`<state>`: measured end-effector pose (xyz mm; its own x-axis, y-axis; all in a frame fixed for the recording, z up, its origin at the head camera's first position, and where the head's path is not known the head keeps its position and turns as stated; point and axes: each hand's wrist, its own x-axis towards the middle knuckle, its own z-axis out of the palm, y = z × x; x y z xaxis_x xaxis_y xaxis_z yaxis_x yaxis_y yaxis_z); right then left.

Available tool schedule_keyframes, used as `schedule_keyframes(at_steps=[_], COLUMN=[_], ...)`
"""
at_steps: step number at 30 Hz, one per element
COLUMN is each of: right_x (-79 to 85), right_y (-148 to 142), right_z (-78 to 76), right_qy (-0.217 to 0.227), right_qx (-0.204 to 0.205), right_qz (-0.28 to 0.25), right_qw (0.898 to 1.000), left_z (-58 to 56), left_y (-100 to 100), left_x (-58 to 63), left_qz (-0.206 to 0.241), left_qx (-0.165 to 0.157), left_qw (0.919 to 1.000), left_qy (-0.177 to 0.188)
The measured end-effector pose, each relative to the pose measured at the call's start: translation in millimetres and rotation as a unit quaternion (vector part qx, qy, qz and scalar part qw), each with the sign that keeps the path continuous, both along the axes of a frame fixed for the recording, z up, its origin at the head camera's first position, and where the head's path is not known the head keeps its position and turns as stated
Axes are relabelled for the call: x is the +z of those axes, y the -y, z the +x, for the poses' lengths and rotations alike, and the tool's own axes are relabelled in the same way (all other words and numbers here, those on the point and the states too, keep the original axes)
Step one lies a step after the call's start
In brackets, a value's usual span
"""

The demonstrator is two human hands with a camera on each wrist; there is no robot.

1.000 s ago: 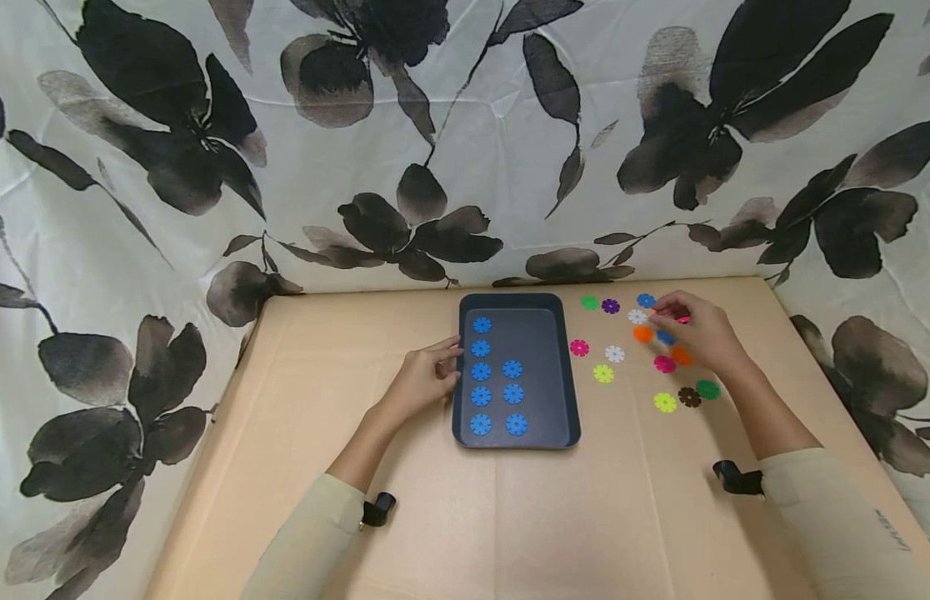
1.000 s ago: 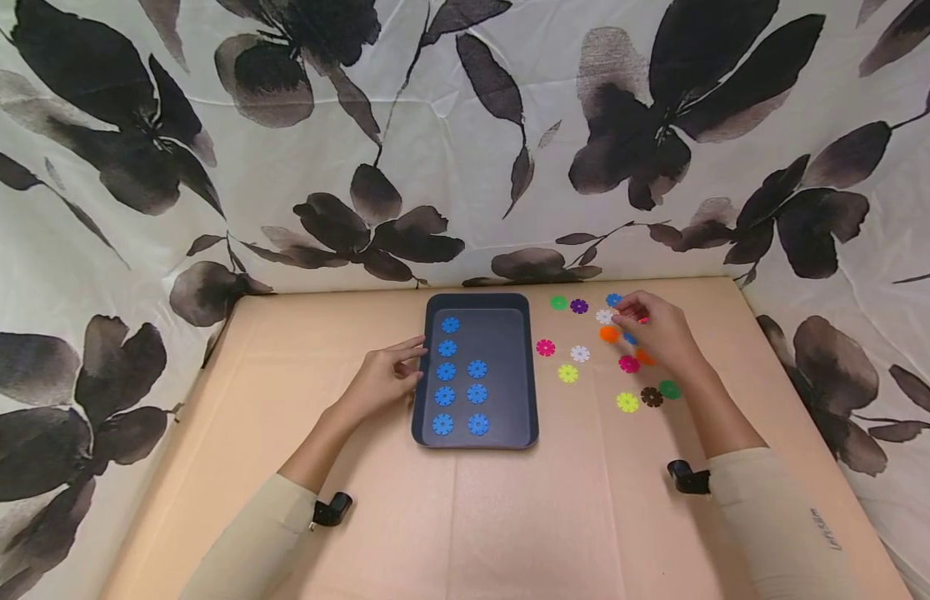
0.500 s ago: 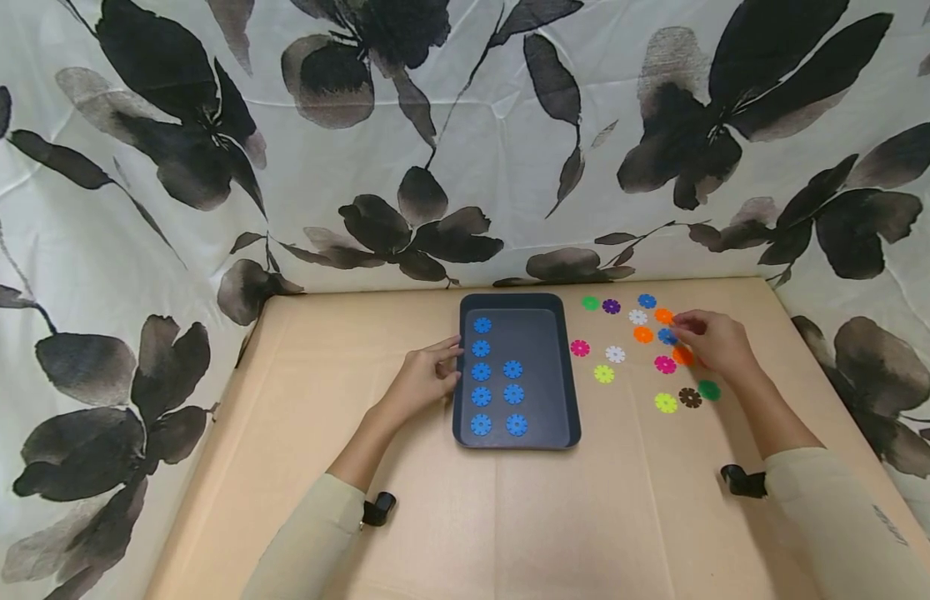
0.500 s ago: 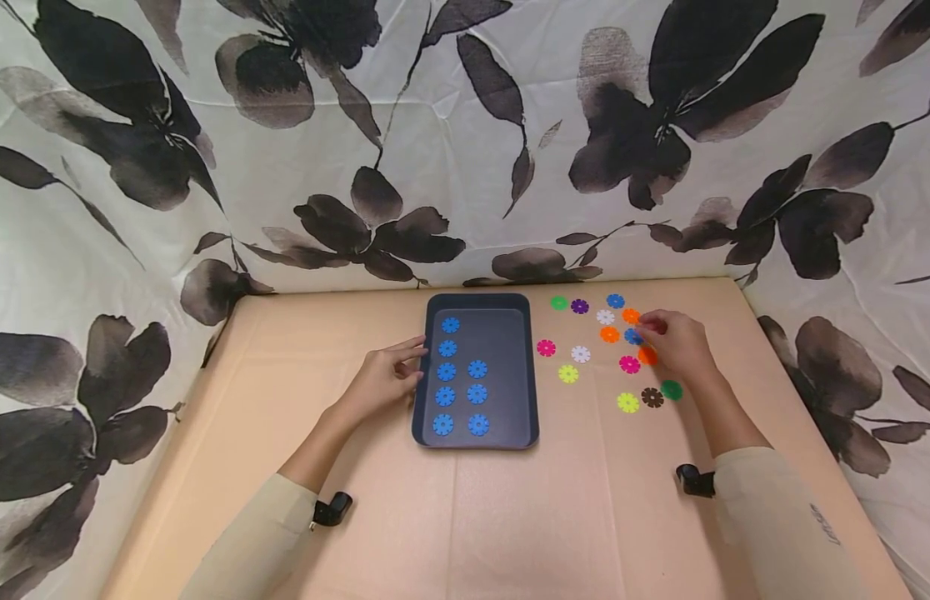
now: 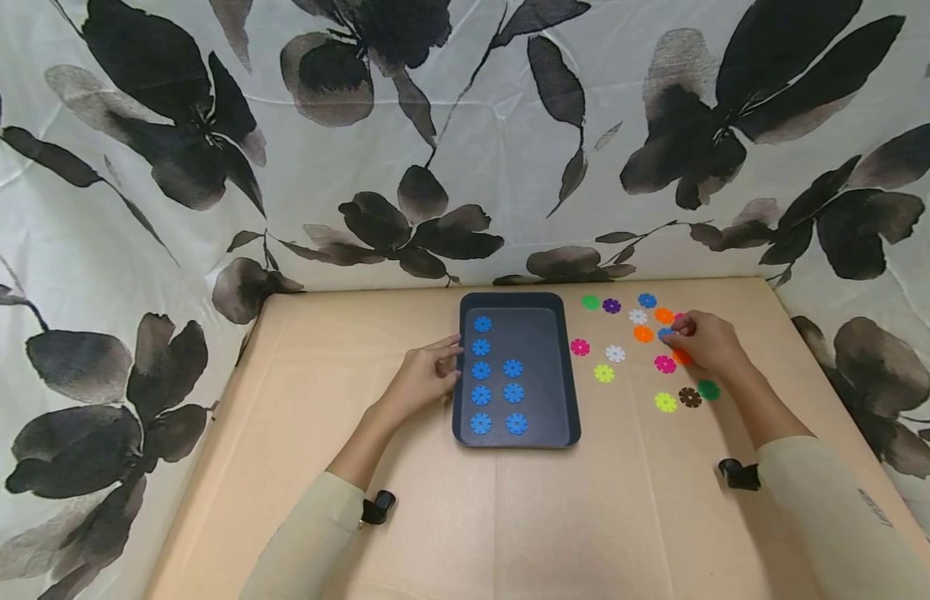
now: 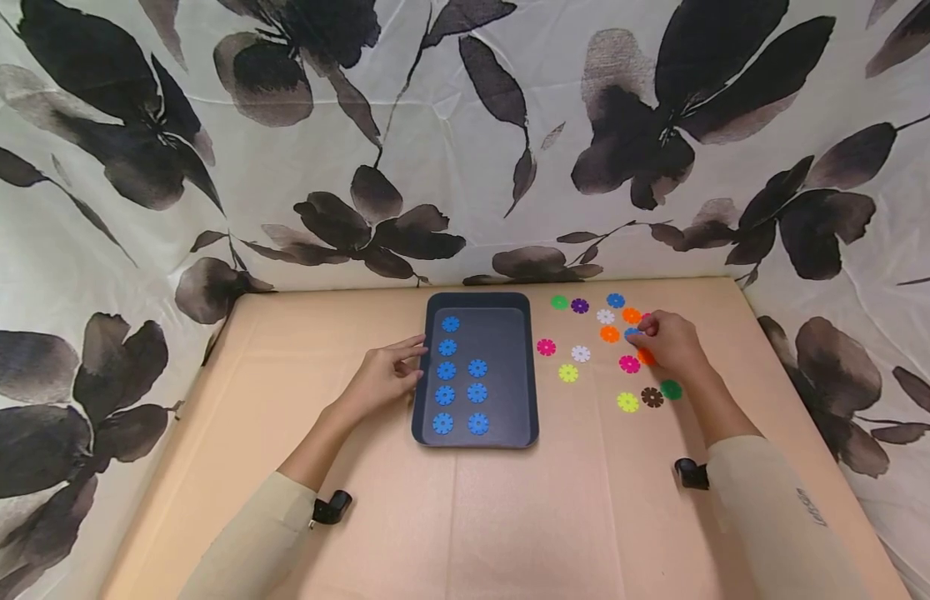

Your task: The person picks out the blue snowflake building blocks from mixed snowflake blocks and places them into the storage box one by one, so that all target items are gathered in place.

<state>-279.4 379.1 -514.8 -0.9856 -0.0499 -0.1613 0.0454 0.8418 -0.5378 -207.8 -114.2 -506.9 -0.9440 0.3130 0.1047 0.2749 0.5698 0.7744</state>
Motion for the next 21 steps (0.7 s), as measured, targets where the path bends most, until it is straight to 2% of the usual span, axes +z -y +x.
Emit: schedule_keyframes(at_steps=[9,21], right_x=[0.1,1.7], right_y=[1.0,4.7], right_z=[-4.0,-4.9], right_qy=[0.015,0.025], right_qx=[0.007,-0.012], right_qz=[0.008,-0.015], right_qw=[1.0,0.999], left_z=[0.1,0.2], left_y=[-0.6,0.1], left_x=[1.1,-0.5], left_qz=[0.0,0.0], left_qx=[0.002,0.005], left_qw=[1.0,1.0], left_qy=[0.003,0.007])
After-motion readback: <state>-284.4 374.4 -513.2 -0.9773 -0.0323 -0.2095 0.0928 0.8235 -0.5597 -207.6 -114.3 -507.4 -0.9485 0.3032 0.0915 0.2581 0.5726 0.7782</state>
